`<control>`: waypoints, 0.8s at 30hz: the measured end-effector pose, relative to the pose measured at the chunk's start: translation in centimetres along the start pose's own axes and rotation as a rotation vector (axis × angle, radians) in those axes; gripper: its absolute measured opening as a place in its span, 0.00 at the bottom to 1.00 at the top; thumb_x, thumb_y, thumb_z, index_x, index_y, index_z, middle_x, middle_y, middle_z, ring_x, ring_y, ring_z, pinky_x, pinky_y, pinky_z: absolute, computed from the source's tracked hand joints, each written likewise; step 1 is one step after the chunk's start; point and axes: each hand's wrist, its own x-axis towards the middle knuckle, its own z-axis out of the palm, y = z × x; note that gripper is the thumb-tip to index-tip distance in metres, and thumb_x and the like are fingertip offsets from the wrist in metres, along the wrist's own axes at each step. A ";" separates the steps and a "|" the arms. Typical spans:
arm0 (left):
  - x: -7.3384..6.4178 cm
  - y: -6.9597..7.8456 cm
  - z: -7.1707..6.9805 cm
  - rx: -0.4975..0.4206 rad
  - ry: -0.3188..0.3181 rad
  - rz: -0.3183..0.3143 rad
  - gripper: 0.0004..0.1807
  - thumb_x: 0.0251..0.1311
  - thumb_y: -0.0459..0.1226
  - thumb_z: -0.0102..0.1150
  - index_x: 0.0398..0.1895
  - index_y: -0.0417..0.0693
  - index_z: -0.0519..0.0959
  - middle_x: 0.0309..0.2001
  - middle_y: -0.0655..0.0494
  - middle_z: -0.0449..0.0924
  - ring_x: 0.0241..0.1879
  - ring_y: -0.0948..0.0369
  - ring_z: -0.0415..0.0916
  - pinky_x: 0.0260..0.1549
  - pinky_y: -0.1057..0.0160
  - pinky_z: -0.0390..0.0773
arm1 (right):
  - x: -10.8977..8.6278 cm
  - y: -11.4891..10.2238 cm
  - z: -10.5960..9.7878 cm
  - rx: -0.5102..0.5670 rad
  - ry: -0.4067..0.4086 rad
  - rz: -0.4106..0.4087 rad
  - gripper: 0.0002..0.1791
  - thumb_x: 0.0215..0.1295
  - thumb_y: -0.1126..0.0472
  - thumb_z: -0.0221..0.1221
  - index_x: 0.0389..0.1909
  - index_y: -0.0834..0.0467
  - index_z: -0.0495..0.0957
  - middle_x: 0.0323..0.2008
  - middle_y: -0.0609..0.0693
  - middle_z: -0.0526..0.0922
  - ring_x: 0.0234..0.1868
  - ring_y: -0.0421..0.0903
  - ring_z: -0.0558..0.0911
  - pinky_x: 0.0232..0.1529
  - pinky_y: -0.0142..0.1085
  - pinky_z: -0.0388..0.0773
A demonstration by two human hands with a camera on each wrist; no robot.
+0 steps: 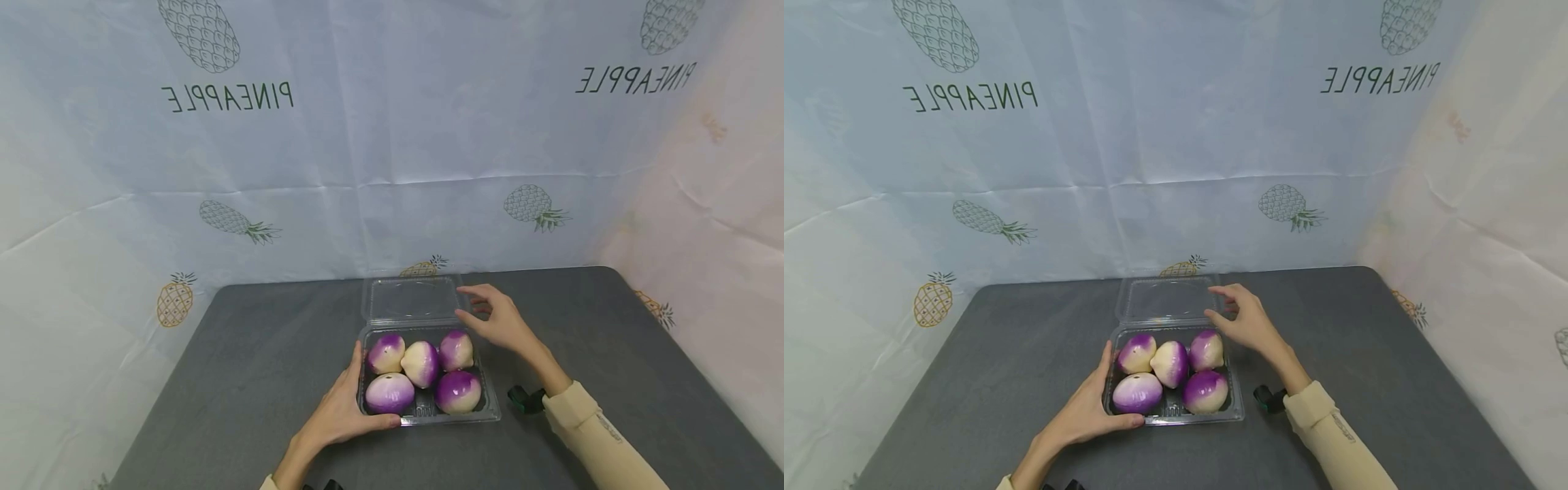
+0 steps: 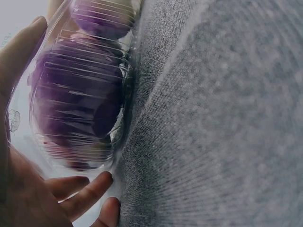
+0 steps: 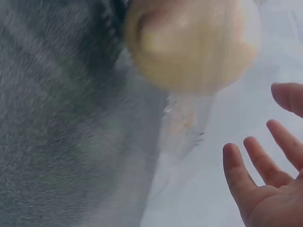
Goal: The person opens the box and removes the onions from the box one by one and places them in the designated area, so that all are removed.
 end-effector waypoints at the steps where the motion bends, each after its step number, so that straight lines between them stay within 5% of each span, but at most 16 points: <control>1: 0.0 0.0 0.0 0.000 0.002 0.002 0.80 0.39 0.67 0.77 0.84 0.57 0.30 0.80 0.37 0.53 0.77 0.37 0.57 0.63 0.28 0.66 | -0.2 -0.4 -0.1 0.002 -0.010 -0.021 0.25 0.67 0.62 0.67 0.63 0.63 0.78 0.59 0.65 0.79 0.56 0.66 0.82 0.56 0.55 0.81; 12: -0.1 0.0 0.2 -0.052 0.005 0.016 0.79 0.40 0.65 0.78 0.84 0.56 0.30 0.81 0.36 0.52 0.77 0.35 0.56 0.65 0.27 0.64 | -3.9 -3.3 -0.4 0.028 -0.273 -0.197 0.22 0.64 0.58 0.71 0.57 0.61 0.82 0.53 0.55 0.84 0.42 0.48 0.83 0.42 0.41 0.82; 17: -0.1 0.0 0.4 -0.109 0.019 0.055 0.78 0.42 0.61 0.79 0.84 0.49 0.32 0.82 0.37 0.46 0.79 0.38 0.52 0.70 0.33 0.61 | -5.3 -4.2 -0.5 0.030 -0.377 -0.244 0.24 0.65 0.52 0.70 0.58 0.59 0.83 0.55 0.53 0.83 0.48 0.47 0.84 0.47 0.40 0.83; 24: -0.4 0.4 0.7 -0.167 0.064 0.085 0.74 0.46 0.59 0.78 0.84 0.44 0.35 0.82 0.37 0.46 0.79 0.43 0.53 0.71 0.37 0.62 | -6.6 -5.0 -0.5 -0.095 -0.420 -0.278 0.19 0.64 0.51 0.70 0.53 0.54 0.86 0.54 0.50 0.83 0.53 0.40 0.80 0.50 0.34 0.81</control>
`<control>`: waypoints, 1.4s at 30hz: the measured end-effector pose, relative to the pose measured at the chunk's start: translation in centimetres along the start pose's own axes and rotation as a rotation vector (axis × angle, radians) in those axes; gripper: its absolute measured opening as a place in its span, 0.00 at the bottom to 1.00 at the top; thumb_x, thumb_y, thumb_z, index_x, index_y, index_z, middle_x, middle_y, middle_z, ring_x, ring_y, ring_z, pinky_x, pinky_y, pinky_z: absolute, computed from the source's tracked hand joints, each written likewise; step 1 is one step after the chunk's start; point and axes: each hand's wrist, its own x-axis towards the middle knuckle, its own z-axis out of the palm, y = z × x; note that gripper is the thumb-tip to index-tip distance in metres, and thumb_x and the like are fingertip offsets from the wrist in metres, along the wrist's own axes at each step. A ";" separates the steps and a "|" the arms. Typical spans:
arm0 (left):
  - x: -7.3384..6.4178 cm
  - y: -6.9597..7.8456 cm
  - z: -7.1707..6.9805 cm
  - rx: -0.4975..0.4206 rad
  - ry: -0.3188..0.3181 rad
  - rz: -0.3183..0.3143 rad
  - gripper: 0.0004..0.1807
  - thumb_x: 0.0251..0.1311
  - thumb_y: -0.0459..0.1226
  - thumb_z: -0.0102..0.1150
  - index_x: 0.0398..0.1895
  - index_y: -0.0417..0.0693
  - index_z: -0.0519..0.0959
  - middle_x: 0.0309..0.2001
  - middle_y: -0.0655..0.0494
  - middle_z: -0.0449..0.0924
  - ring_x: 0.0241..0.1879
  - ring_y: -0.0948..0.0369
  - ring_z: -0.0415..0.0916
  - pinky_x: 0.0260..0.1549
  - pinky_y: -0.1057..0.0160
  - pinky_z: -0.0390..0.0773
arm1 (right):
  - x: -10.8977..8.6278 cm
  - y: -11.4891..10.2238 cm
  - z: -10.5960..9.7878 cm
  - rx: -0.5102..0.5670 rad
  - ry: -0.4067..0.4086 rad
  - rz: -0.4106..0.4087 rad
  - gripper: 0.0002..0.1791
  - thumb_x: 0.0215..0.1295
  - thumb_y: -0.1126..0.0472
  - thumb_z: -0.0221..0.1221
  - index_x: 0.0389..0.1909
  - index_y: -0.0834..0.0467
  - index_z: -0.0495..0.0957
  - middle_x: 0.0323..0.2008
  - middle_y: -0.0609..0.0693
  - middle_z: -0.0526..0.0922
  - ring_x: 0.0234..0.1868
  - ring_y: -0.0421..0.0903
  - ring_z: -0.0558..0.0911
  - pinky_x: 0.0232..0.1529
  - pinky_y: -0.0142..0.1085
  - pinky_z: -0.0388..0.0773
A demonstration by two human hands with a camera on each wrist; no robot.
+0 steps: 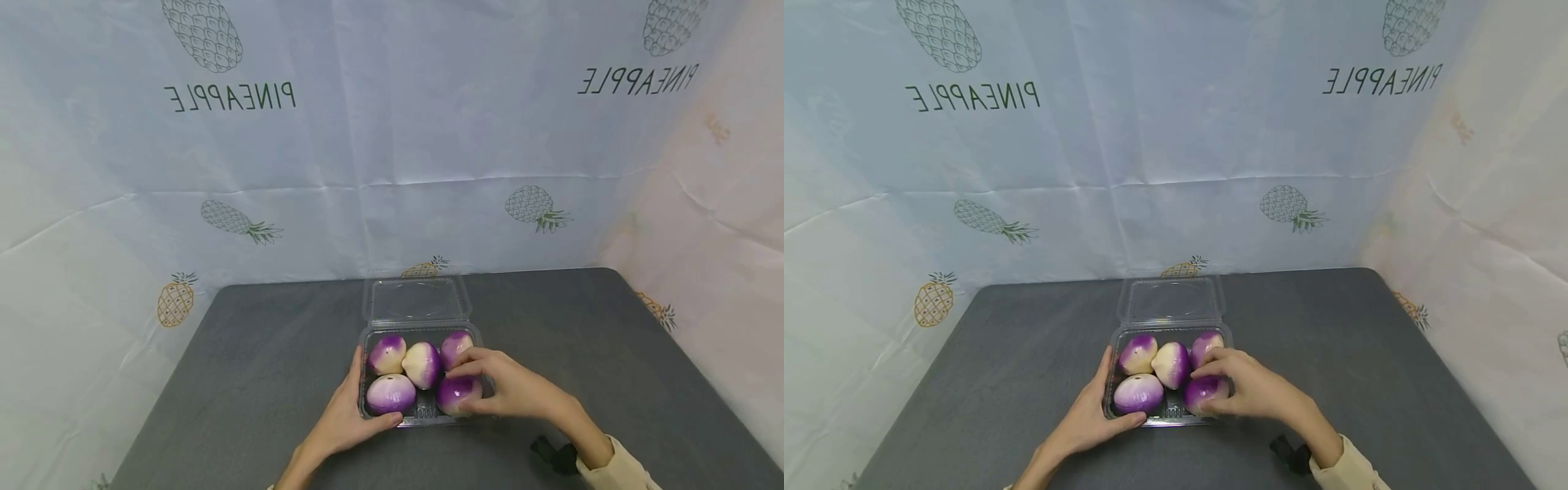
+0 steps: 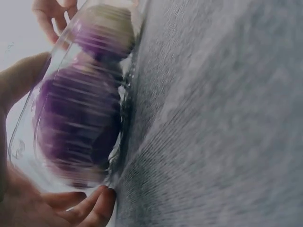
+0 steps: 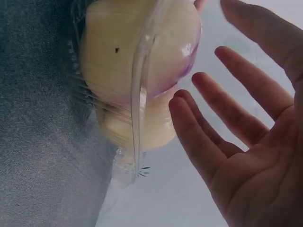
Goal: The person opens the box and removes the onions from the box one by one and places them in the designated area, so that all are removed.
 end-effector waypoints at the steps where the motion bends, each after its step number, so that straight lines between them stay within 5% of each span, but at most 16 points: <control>1: -0.1 0.0 0.1 -0.003 0.006 0.003 0.74 0.46 0.58 0.78 0.84 0.43 0.35 0.82 0.37 0.47 0.79 0.43 0.54 0.71 0.37 0.62 | -0.1 -0.1 0.1 -0.010 -0.006 0.007 0.19 0.64 0.51 0.71 0.53 0.54 0.86 0.54 0.50 0.83 0.53 0.40 0.80 0.50 0.34 0.81; 15: -0.1 -0.6 0.0 -0.032 0.026 -0.011 0.72 0.43 0.57 0.80 0.84 0.49 0.40 0.82 0.40 0.50 0.78 0.42 0.58 0.69 0.36 0.64 | -0.3 0.1 0.4 -0.073 -0.079 0.084 0.20 0.60 0.54 0.72 0.54 0.52 0.86 0.54 0.46 0.83 0.53 0.43 0.80 0.51 0.38 0.81; 25: 0.8 -1.4 -1.0 -0.102 -0.065 0.029 0.74 0.46 0.49 0.80 0.84 0.48 0.33 0.79 0.37 0.55 0.67 0.47 0.72 0.62 0.42 0.72 | 0.1 0.2 0.9 -0.079 -0.068 0.091 0.21 0.59 0.56 0.71 0.54 0.55 0.86 0.52 0.45 0.82 0.49 0.37 0.79 0.46 0.33 0.79; 30: 1.2 -2.0 -1.2 -0.105 -0.088 0.050 0.74 0.46 0.49 0.79 0.84 0.48 0.31 0.80 0.33 0.51 0.70 0.41 0.67 0.63 0.37 0.71 | 0.2 0.3 1.2 -0.076 -0.060 0.085 0.21 0.60 0.55 0.70 0.54 0.55 0.86 0.50 0.44 0.81 0.47 0.36 0.78 0.45 0.32 0.78; 37: 1.4 -2.2 -1.4 -0.121 -0.138 0.039 0.78 0.43 0.50 0.81 0.83 0.48 0.28 0.83 0.37 0.42 0.81 0.42 0.46 0.72 0.35 0.57 | 0.2 0.6 1.4 -0.055 -0.059 0.064 0.22 0.65 0.47 0.69 0.55 0.54 0.86 0.49 0.44 0.80 0.47 0.36 0.77 0.46 0.32 0.80; 42: 1.3 -2.1 -1.3 -0.116 -0.123 0.051 0.79 0.41 0.50 0.82 0.83 0.48 0.29 0.82 0.35 0.47 0.79 0.42 0.54 0.70 0.34 0.60 | 0.3 0.9 1.7 -0.068 -0.034 0.029 0.20 0.66 0.49 0.68 0.54 0.55 0.86 0.48 0.44 0.81 0.46 0.34 0.78 0.44 0.30 0.80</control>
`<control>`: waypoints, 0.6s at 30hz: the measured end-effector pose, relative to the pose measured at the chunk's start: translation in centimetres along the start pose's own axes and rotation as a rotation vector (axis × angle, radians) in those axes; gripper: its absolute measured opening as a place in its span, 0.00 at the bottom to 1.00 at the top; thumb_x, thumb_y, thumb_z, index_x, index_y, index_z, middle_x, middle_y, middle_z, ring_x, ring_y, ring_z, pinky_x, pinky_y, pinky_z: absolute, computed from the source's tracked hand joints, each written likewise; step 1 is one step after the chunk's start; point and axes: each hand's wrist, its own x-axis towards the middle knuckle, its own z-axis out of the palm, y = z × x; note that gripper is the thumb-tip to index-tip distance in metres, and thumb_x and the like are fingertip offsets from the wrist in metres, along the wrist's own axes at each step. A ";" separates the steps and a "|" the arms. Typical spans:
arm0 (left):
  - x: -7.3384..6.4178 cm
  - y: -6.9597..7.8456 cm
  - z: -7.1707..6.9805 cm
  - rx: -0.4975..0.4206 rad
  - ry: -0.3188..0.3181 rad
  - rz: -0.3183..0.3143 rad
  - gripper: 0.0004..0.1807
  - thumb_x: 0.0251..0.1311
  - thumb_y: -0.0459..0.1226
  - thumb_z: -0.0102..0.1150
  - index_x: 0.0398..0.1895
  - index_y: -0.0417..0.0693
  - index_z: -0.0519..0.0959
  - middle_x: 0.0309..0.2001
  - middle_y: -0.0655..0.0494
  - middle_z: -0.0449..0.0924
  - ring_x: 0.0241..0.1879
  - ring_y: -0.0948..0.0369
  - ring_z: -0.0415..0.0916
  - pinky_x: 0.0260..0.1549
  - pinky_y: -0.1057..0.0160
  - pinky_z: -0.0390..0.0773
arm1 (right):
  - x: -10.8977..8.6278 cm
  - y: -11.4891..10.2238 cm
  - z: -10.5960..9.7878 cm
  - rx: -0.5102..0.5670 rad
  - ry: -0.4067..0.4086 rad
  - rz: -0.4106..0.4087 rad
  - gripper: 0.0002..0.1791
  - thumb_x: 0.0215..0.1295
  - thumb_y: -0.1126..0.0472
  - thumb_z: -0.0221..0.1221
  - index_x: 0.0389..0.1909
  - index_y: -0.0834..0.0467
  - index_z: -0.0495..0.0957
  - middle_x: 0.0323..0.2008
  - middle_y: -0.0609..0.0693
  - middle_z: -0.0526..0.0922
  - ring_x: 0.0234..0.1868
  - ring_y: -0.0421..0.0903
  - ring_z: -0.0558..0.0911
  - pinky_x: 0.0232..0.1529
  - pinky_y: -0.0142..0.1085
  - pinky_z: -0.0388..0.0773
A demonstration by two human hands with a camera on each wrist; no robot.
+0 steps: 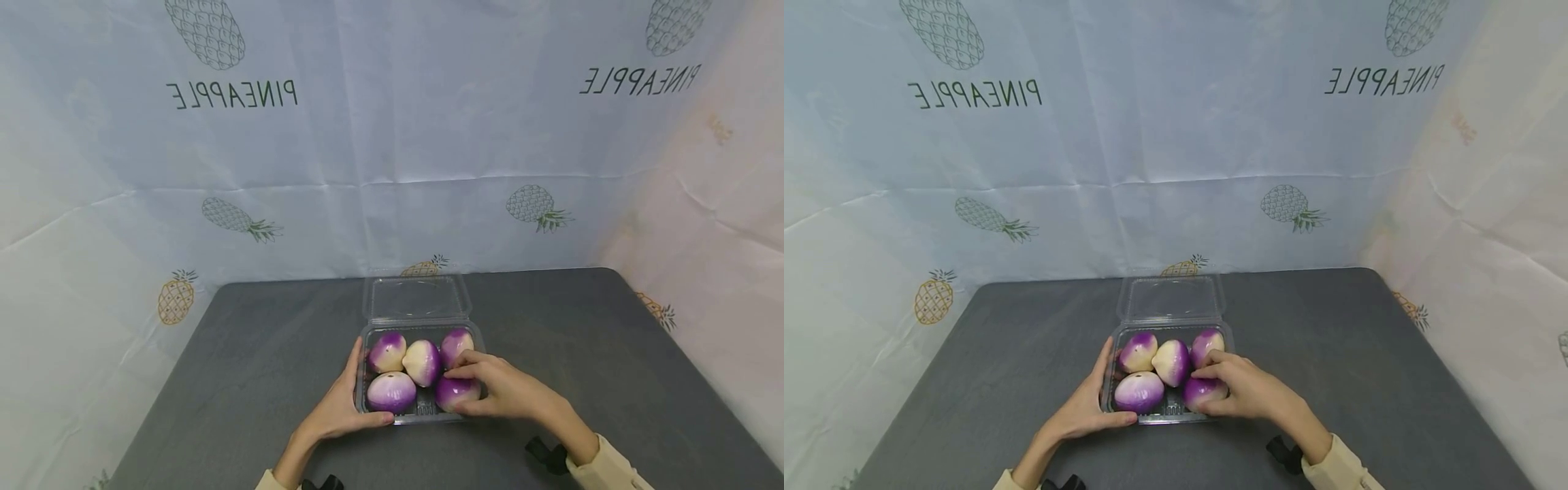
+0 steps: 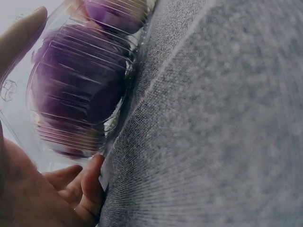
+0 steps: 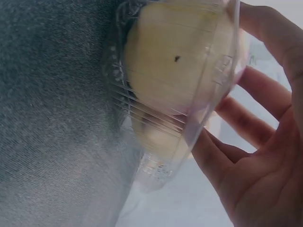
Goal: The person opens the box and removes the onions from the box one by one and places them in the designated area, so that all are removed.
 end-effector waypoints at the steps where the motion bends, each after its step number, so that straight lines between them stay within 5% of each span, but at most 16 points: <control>1: 0.0 0.0 0.0 0.005 0.005 0.006 0.79 0.41 0.50 0.82 0.83 0.47 0.29 0.81 0.35 0.48 0.78 0.41 0.57 0.69 0.34 0.62 | 0.0 0.0 0.1 -0.002 0.008 -0.005 0.20 0.66 0.49 0.68 0.53 0.55 0.86 0.48 0.44 0.81 0.46 0.34 0.78 0.44 0.30 0.79; 9: 0.0 -0.1 0.2 0.056 0.022 0.020 0.78 0.42 0.51 0.81 0.83 0.49 0.29 0.79 0.33 0.53 0.72 0.41 0.67 0.66 0.34 0.66 | 0.0 0.0 0.4 -0.014 0.055 -0.008 0.20 0.65 0.48 0.68 0.53 0.55 0.86 0.49 0.44 0.83 0.45 0.34 0.79 0.42 0.30 0.80; 18: 0.0 0.1 0.2 0.055 0.021 0.006 0.78 0.42 0.51 0.81 0.83 0.50 0.28 0.80 0.35 0.53 0.70 0.44 0.69 0.66 0.35 0.66 | 0.1 -0.3 0.2 -0.001 0.015 0.022 0.24 0.64 0.45 0.69 0.55 0.56 0.86 0.50 0.44 0.81 0.45 0.33 0.77 0.43 0.30 0.79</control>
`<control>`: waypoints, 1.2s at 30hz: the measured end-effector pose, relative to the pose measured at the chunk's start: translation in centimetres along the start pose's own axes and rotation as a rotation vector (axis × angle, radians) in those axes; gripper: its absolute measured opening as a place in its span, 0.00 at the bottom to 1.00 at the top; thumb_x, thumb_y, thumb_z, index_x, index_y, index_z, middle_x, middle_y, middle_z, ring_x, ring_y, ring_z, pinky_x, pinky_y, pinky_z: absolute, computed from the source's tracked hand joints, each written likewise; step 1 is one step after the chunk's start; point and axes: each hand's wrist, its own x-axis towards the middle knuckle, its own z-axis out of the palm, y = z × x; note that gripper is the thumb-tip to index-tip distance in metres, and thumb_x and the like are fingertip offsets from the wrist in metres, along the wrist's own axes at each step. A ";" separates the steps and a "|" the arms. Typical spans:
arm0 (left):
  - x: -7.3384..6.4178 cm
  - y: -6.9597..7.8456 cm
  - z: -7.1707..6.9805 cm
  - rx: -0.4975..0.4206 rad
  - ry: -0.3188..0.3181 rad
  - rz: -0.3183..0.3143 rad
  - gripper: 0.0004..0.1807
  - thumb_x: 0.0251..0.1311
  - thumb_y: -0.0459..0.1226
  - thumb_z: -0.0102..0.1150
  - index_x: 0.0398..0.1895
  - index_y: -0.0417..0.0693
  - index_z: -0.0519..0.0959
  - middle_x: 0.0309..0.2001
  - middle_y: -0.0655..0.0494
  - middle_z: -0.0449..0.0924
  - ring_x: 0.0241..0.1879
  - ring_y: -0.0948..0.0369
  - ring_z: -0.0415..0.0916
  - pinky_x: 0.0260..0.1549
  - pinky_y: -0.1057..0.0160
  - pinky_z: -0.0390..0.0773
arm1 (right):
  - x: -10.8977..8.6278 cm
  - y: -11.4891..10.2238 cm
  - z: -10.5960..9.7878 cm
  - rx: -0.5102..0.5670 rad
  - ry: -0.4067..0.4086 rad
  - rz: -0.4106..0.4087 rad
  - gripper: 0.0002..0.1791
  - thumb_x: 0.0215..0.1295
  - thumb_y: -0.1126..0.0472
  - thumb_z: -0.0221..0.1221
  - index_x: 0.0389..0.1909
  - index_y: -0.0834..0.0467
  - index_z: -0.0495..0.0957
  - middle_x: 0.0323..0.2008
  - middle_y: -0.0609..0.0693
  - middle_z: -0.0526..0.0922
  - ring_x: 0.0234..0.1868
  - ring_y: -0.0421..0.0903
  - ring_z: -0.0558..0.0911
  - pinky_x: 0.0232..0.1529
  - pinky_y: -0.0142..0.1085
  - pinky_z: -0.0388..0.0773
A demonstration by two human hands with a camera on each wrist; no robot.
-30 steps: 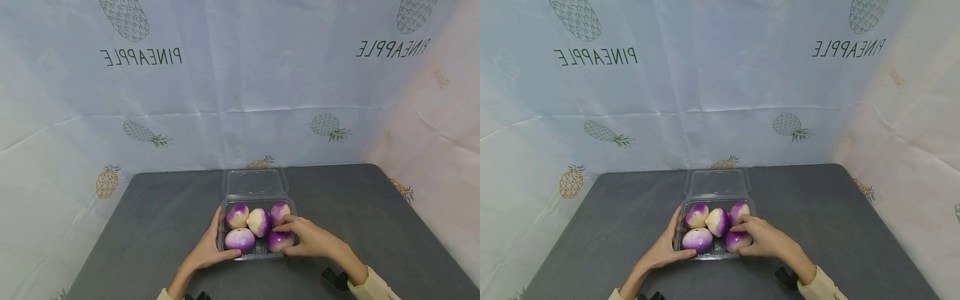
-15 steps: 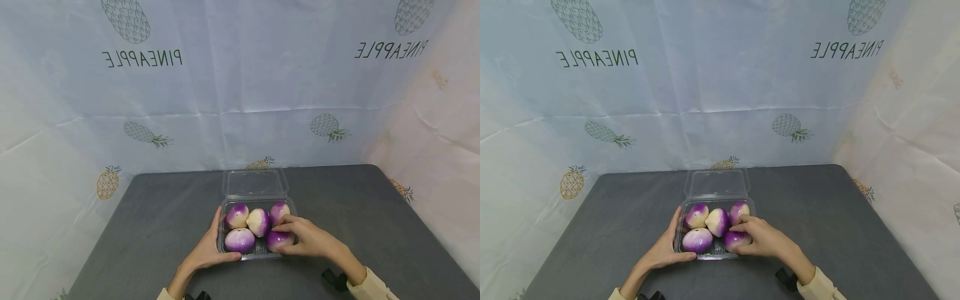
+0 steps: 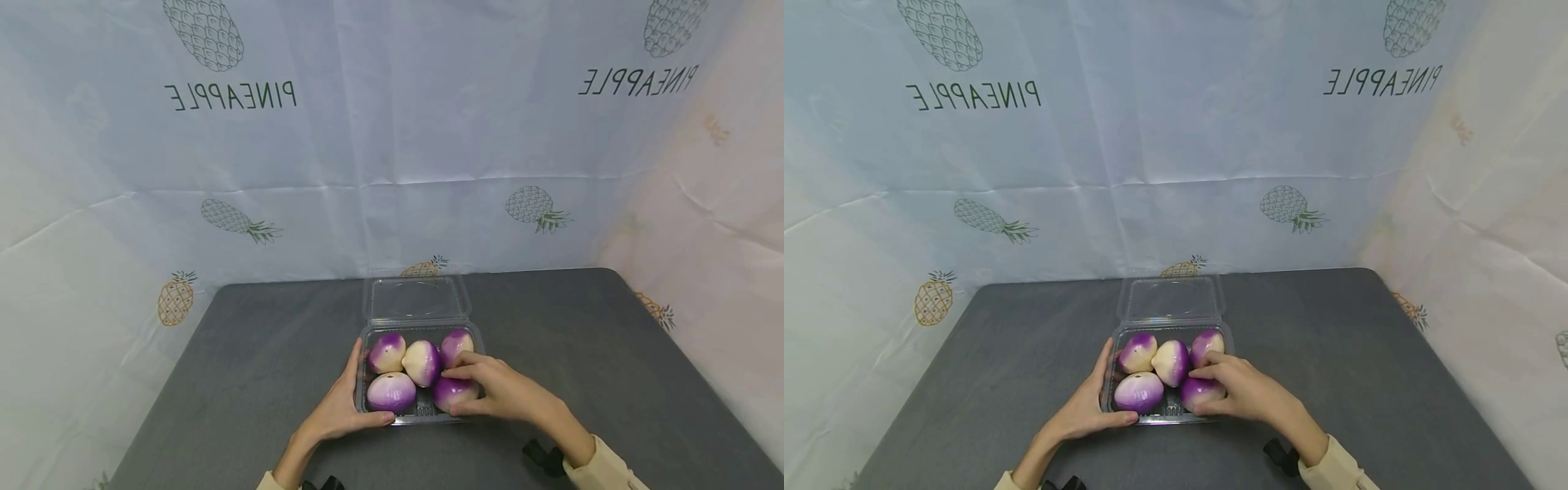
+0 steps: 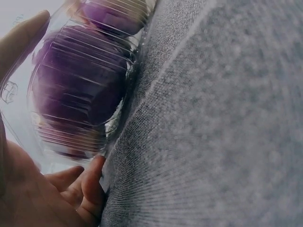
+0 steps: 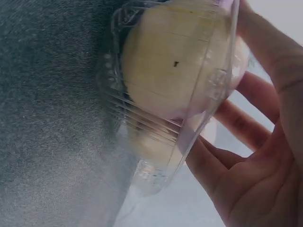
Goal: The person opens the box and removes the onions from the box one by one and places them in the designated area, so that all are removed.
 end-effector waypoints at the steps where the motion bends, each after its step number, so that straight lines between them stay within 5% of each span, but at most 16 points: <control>1: 0.0 0.0 0.0 0.003 0.000 -0.001 0.78 0.43 0.51 0.81 0.83 0.50 0.28 0.80 0.34 0.53 0.69 0.44 0.70 0.65 0.35 0.66 | 0.0 0.0 0.0 -0.001 0.002 -0.003 0.24 0.64 0.45 0.69 0.55 0.56 0.86 0.49 0.44 0.81 0.45 0.33 0.77 0.43 0.30 0.79; 8: 0.0 -0.1 0.0 0.019 0.000 -0.011 0.78 0.43 0.51 0.81 0.83 0.47 0.29 0.80 0.34 0.52 0.72 0.41 0.66 0.67 0.33 0.64 | 0.1 0.3 0.4 -0.017 0.056 -0.039 0.19 0.64 0.50 0.70 0.52 0.54 0.87 0.48 0.43 0.82 0.45 0.34 0.78 0.43 0.30 0.79; 27: 0.0 0.0 -0.1 -0.027 -0.005 -0.032 0.77 0.42 0.52 0.81 0.84 0.51 0.31 0.81 0.36 0.50 0.77 0.42 0.59 0.70 0.33 0.60 | -0.2 -0.2 -1.2 0.143 0.127 -0.044 0.19 0.61 0.52 0.72 0.53 0.53 0.86 0.51 0.43 0.82 0.48 0.33 0.79 0.43 0.30 0.82; 36: 0.2 0.0 -0.2 -0.033 -0.010 -0.030 0.77 0.42 0.52 0.81 0.84 0.50 0.31 0.81 0.36 0.49 0.75 0.43 0.63 0.70 0.34 0.61 | -0.3 0.0 -2.6 0.119 0.276 -0.017 0.22 0.58 0.57 0.75 0.54 0.52 0.86 0.49 0.43 0.83 0.47 0.36 0.81 0.44 0.33 0.81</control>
